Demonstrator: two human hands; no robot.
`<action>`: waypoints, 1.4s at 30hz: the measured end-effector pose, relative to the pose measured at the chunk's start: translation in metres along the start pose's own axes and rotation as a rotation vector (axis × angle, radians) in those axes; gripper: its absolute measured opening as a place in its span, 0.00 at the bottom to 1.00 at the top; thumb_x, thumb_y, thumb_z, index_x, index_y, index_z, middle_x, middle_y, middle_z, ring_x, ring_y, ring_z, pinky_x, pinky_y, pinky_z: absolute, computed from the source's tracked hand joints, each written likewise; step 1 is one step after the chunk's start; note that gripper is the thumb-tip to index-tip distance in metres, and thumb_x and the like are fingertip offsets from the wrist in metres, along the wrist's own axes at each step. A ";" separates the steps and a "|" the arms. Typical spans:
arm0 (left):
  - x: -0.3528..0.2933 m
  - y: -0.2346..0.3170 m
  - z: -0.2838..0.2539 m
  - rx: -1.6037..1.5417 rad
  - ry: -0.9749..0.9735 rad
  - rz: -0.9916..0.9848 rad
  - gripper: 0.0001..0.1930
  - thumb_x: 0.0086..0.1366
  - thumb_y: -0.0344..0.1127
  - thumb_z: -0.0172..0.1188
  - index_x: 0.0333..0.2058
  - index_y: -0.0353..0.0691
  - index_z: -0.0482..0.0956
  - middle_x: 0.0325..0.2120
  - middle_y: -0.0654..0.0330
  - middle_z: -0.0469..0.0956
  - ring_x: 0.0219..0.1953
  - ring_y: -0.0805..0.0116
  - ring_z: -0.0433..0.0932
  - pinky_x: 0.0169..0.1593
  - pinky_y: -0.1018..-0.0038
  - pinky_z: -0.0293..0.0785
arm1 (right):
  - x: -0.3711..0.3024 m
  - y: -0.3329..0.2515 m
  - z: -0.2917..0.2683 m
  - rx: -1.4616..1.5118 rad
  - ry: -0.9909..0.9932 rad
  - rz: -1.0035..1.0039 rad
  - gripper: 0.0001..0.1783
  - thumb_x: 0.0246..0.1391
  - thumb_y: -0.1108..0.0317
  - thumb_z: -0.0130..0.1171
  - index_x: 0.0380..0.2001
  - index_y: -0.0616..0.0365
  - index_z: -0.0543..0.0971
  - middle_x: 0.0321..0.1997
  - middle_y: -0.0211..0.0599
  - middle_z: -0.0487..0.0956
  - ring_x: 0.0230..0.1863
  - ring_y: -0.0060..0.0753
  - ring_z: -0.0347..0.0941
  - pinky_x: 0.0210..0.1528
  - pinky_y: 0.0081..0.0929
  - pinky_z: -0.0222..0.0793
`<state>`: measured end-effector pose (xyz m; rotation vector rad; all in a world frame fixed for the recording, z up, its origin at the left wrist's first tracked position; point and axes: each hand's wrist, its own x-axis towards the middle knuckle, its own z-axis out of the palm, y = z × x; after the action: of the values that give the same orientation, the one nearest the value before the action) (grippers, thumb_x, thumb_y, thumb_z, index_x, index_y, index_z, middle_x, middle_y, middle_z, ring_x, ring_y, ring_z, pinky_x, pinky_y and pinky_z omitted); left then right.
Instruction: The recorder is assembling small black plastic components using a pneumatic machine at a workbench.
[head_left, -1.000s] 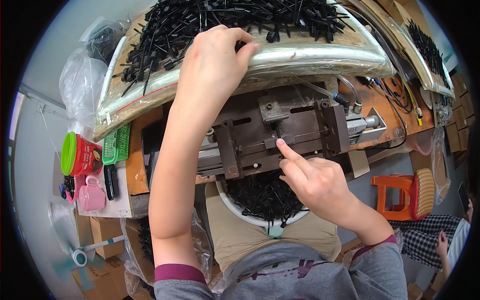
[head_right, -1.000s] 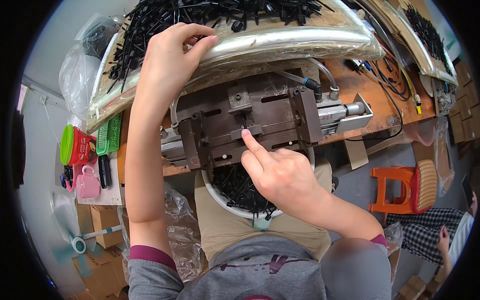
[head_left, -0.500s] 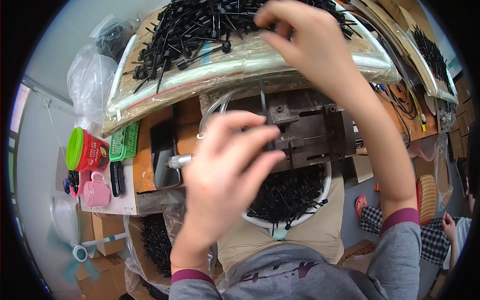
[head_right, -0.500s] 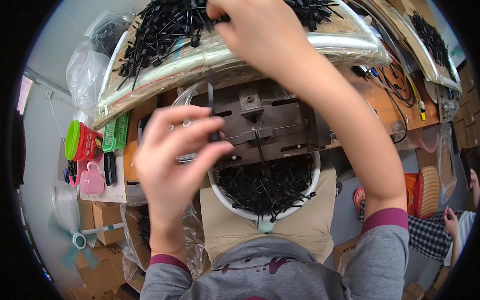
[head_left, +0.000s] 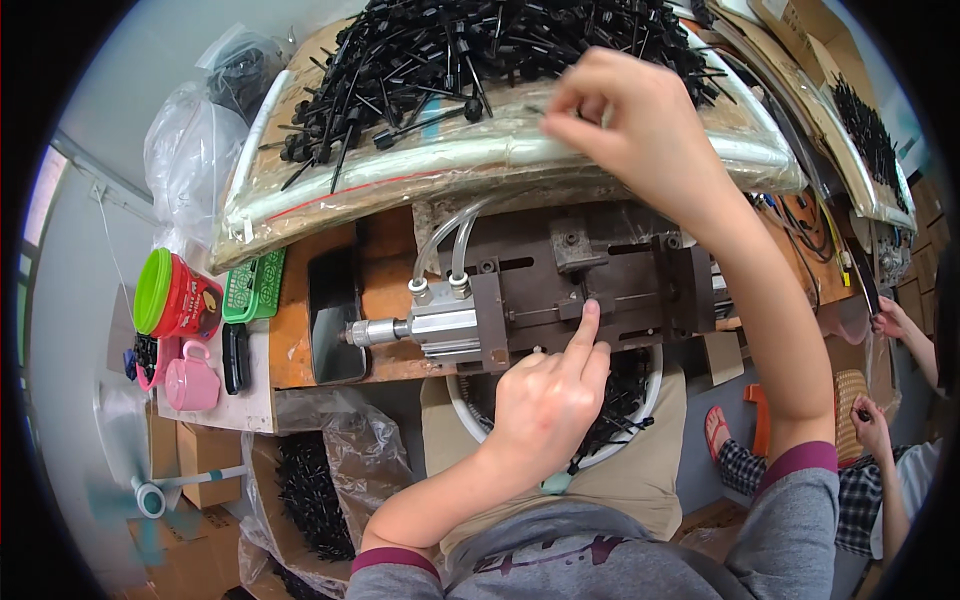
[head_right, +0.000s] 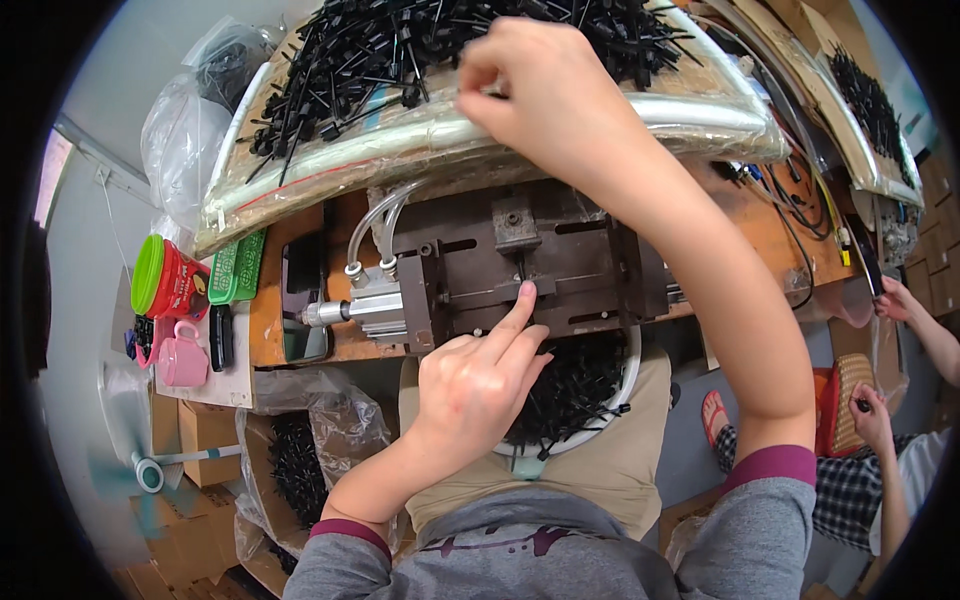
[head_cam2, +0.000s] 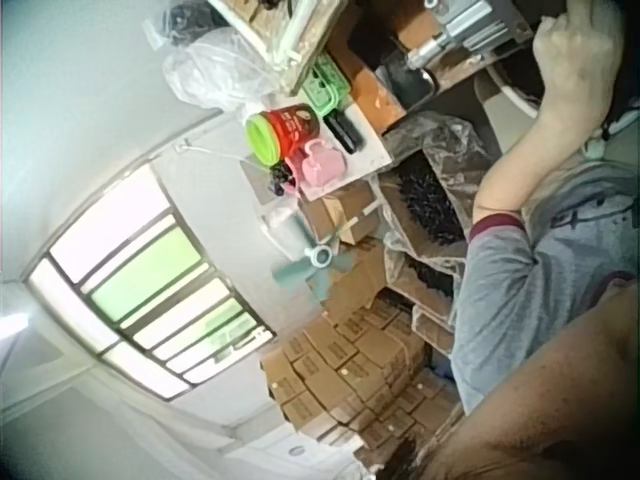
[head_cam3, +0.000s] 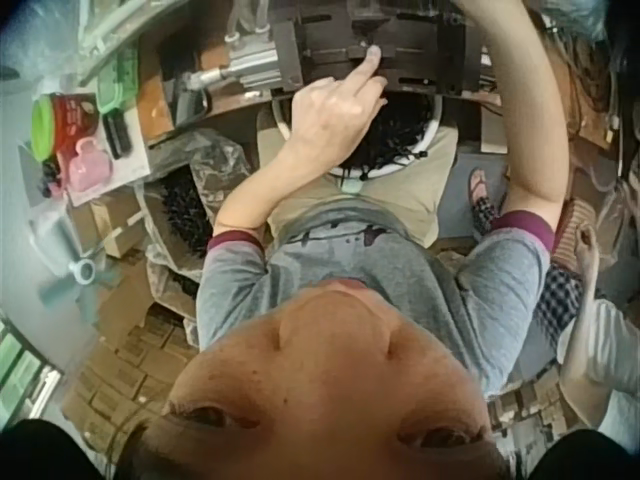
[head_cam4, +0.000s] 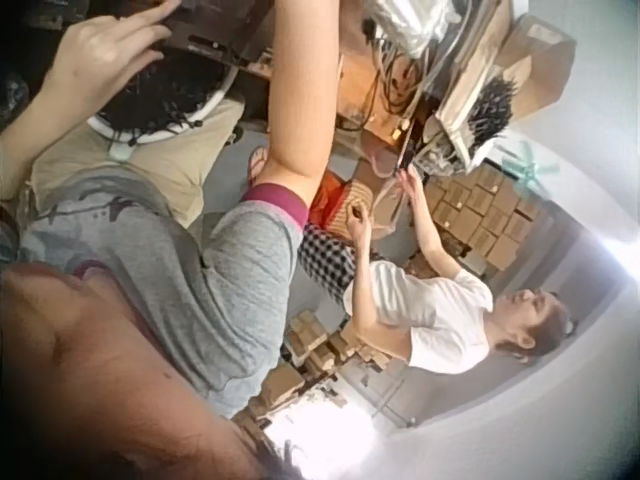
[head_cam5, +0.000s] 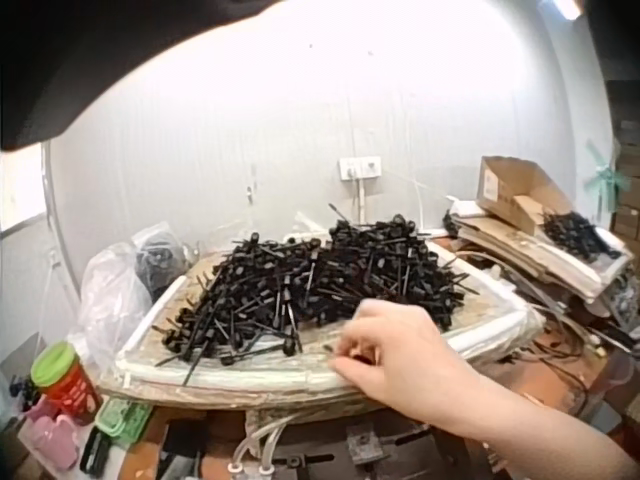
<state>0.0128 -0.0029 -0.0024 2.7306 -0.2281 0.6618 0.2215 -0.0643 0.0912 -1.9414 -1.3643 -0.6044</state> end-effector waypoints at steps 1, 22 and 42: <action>-0.001 0.001 -0.001 0.012 -0.002 0.005 0.13 0.49 0.33 0.73 0.34 0.38 0.82 0.51 0.50 0.81 0.21 0.66 0.80 0.27 0.75 0.76 | -0.009 -0.003 -0.009 0.056 -0.071 0.094 0.09 0.45 0.70 0.69 0.29 0.61 0.82 0.29 0.41 0.80 0.32 0.42 0.78 0.37 0.36 0.74; 0.157 -0.130 -0.062 0.226 0.083 -0.238 0.24 0.54 0.53 0.72 0.35 0.34 0.86 0.30 0.51 0.83 0.31 0.63 0.81 0.40 0.69 0.77 | -0.168 -0.082 -0.001 -0.016 -0.263 0.091 0.11 0.43 0.73 0.66 0.31 0.61 0.77 0.58 0.54 0.78 0.23 0.34 0.77 0.28 0.27 0.75; 0.042 -0.020 -0.064 -0.267 0.261 -0.051 0.14 0.48 0.28 0.77 0.34 0.37 0.84 0.36 0.59 0.81 0.31 0.74 0.81 0.30 0.81 0.80 | -0.003 0.045 -0.002 -0.340 -0.064 0.157 0.18 0.49 0.58 0.69 0.37 0.60 0.84 0.28 0.39 0.79 0.29 0.43 0.77 0.35 0.38 0.72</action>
<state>0.0275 0.0344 0.0662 2.3610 -0.1702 0.8947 0.2630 -0.0777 0.0790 -2.3312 -1.1907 -0.7414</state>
